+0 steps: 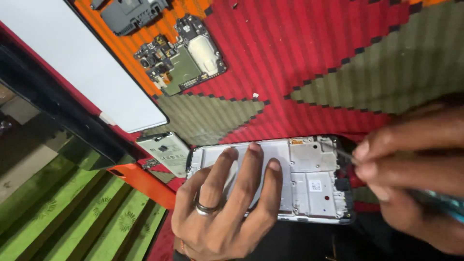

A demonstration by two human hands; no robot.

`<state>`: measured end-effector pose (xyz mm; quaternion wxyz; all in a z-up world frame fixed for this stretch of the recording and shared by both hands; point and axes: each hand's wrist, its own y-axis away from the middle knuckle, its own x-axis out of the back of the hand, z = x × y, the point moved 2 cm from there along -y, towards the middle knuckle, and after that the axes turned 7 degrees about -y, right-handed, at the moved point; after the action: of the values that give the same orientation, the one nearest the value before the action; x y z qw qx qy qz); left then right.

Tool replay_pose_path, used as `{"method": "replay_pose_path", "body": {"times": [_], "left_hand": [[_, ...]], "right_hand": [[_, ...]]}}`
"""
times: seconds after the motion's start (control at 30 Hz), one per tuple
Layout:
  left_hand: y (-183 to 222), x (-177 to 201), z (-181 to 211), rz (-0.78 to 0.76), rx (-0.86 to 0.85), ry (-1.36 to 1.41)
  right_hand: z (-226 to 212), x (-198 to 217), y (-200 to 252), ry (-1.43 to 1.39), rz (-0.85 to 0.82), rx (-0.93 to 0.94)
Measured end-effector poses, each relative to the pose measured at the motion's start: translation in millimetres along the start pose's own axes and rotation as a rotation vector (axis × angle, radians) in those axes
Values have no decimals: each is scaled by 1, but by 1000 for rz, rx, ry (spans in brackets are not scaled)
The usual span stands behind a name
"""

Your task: The person disassembles a mobile phone to clean the internal chassis and remove modular components.

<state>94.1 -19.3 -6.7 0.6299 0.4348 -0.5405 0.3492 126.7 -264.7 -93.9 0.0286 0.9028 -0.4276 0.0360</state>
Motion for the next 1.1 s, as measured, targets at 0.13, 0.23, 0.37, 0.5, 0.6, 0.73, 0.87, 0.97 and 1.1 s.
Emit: {"method": "replay_pose_path", "body": {"times": [0.13,0.23,0.37,0.5,0.6,0.73,0.87,0.97,1.1], "left_hand": [[-2,-1,0,-17,0,-9],[-1,-3,0,-24,27,6],[-2,-5,-2,6,43,19],[0,-7,1,3,63,15],[2,-7,0,11,53,11],[5,-8,0,32,46,4],[4,-5,1,-1,56,19],[5,-7,1,14,59,18],[6,-7,0,14,59,28]], "right_hand": [[-11,-10,-16,22,-39,48],[-10,-15,-25,-3,-74,114],[5,-16,-28,-105,-109,152],[3,-16,-31,-113,-127,142],[3,-18,-30,-83,-135,109],[5,-19,-28,-77,-124,100],[4,-17,-28,-28,-137,117],[10,-11,-27,-39,-213,149],[12,-6,-34,-69,-292,198]]}}
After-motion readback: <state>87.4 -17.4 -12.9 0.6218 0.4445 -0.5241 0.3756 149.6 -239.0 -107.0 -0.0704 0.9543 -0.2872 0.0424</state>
